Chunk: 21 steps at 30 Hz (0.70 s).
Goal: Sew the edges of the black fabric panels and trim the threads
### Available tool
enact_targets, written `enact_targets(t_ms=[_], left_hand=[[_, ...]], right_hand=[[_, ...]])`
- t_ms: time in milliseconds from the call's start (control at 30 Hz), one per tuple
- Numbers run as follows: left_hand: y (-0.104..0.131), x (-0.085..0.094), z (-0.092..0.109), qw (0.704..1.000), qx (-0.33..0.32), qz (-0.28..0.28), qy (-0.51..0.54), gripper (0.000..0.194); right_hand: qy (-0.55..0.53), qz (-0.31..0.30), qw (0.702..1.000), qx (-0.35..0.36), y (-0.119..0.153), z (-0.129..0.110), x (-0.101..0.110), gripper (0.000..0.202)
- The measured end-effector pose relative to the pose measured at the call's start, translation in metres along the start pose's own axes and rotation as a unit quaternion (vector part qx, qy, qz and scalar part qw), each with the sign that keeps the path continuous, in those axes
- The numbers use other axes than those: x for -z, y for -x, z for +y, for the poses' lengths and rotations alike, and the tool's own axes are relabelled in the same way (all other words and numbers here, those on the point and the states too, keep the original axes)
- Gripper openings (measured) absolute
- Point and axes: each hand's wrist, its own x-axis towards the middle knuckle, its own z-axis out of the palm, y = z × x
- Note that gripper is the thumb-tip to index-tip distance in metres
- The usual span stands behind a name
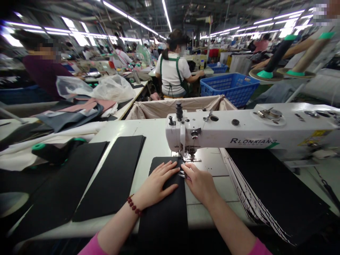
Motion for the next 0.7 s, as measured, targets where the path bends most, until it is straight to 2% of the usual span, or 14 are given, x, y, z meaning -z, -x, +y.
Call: enact_targets(t_ms=[700], left_hand=[[0.0032, 0.0032, 0.0021, 0.999, 0.008, 0.04, 0.003, 0.043]], right_hand=[[0.002, 0.003, 1.0, -0.004, -0.0008, -0.0024, 0.0011, 0.05]])
